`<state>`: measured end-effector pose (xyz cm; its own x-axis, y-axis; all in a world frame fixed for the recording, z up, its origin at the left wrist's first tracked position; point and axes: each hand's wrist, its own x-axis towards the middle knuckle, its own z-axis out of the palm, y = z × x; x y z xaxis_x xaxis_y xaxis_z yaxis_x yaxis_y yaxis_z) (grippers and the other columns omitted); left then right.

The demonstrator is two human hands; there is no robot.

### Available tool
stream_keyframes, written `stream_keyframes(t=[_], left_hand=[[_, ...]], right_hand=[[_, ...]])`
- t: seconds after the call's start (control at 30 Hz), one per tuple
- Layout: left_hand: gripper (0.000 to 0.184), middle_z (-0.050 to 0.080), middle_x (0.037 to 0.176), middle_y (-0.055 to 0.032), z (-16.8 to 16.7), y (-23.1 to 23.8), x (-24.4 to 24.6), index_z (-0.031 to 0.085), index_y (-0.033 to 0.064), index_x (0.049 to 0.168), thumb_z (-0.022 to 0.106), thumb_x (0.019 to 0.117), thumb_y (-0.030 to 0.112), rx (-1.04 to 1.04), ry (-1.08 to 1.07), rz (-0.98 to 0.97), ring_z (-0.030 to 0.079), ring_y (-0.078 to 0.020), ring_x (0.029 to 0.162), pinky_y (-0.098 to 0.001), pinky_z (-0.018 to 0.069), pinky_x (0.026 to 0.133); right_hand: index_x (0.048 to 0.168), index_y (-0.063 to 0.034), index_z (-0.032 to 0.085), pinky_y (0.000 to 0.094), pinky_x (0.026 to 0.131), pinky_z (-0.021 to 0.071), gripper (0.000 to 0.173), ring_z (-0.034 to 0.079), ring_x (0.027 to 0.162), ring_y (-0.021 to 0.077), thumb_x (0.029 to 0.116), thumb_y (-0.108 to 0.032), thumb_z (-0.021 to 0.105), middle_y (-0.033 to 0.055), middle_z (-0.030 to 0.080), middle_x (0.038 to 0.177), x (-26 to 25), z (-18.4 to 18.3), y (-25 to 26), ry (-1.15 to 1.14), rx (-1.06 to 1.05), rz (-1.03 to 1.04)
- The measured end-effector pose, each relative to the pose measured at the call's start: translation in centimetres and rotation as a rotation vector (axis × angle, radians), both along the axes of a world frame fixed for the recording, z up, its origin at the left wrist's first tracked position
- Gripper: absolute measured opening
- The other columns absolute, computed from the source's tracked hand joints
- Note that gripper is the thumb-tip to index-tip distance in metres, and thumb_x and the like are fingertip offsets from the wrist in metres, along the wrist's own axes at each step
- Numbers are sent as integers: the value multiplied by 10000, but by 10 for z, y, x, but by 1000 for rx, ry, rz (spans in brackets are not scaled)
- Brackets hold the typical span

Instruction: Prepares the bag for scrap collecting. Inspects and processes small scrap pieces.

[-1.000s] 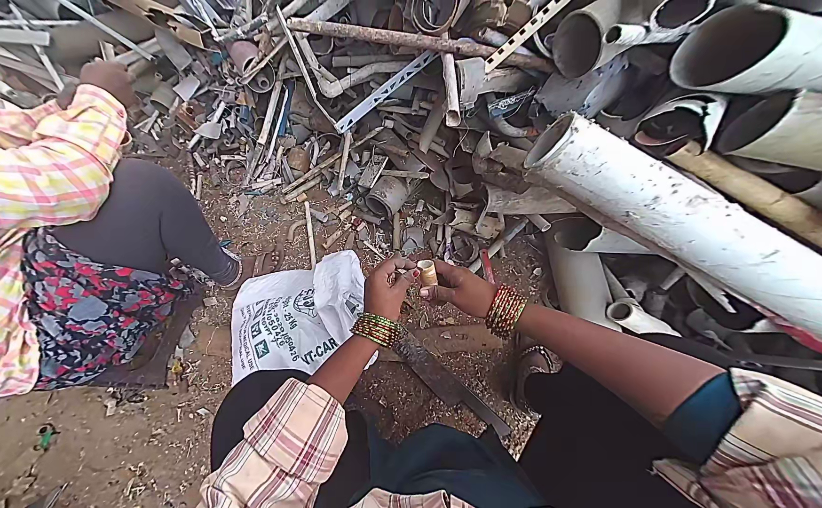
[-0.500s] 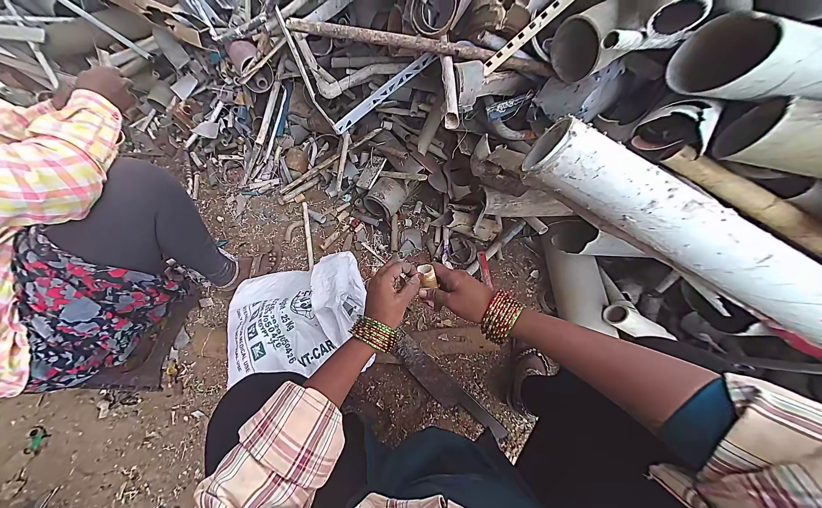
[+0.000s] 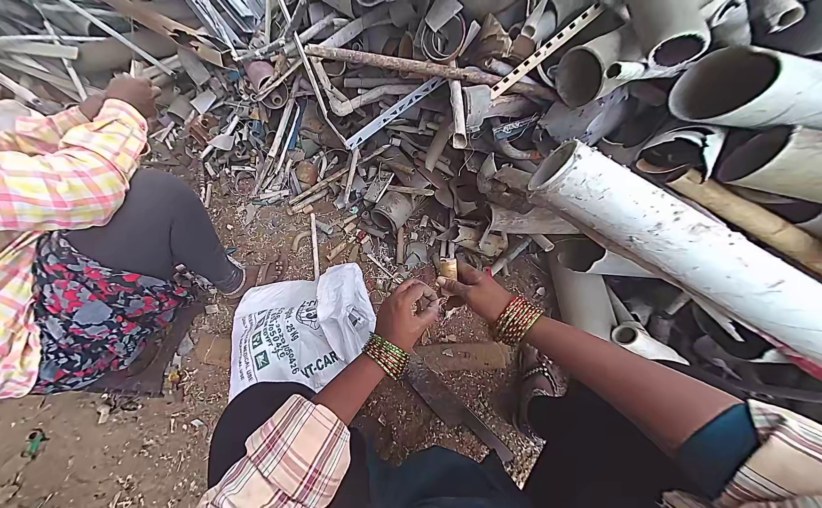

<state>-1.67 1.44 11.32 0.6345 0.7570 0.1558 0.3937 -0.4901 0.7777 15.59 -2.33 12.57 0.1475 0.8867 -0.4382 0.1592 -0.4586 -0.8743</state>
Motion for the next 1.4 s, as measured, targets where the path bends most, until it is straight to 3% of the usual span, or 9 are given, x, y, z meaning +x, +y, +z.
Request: stream_keyframes(t=[0.2,0.47,0.67,0.8,0.9,1.03,1.17,1.3,1.4], left_hand=[[205,680,1137,-250,7,11,-2,708,-81,1018,717,925,102,-123,32,107,656,-328,1076,-450,506,962],[333,640,1311,-248,11,14,-1,624,-43,1326,510,1069,136,-389,63,38,606,-340,1256,-475,426,1107],[494,619,1148,-261,6,12,1,563,-71,1315,400,1119,351,-807,112,24,633,-284,803,-438,535,766],[444,627,1204,-230,-1,12,1,563,-57,1327,579,1057,295,-810,185,-67,622,-222,797,-377,529,755],[497,618,1225,-269,0,9,4,552,-77,1330,575,1057,338,-792,192,-60,656,-312,922,-462,528,874],[521,609,1264,-290,5,10,9,498,-57,1392,567,1057,336,-809,61,31,672,-368,1006,-509,531,911],[597,600,1273,-312,10,12,7,439,-45,1455,619,1025,329,-743,97,36,677,-396,1019,-536,537,914],[598,595,1279,-332,7,6,-1,471,-75,1411,656,1006,324,-680,125,23,627,-438,1148,-566,484,1003],[585,590,1276,-328,10,8,1,448,-51,1439,610,1033,338,-731,107,14,651,-421,1067,-555,510,947]], right_hand=[[1414,40,452,308,779,589,403,691,889,144,1072,-156,538,173,627,1163,-3,-9,-4,-78,63,92],[1436,57,431,322,766,602,424,708,876,150,1073,-151,499,178,650,1163,-12,-18,-11,-168,145,115],[1406,64,494,477,833,542,424,683,856,298,1135,-218,331,260,664,1084,-10,-13,-8,-445,19,339],[1384,73,552,513,929,510,444,688,933,353,1140,-218,323,295,671,1130,-6,-8,-6,-464,-65,336],[1076,54,665,366,743,523,437,623,694,158,1132,-264,371,110,649,804,-3,-13,-7,-433,-39,232],[912,37,649,302,677,523,428,601,626,89,1121,-217,375,29,607,684,2,-14,3,-401,61,186],[1204,110,653,607,1016,440,521,651,1108,448,1136,-301,340,325,674,1132,36,-2,55,-762,-47,464],[1332,30,625,648,1066,401,489,606,1223,480,1127,-339,379,303,653,1268,65,-39,87,-917,-216,458],[1281,112,622,642,1096,380,564,573,1260,507,1127,-365,364,362,626,1270,81,-118,53,-822,-139,86]])
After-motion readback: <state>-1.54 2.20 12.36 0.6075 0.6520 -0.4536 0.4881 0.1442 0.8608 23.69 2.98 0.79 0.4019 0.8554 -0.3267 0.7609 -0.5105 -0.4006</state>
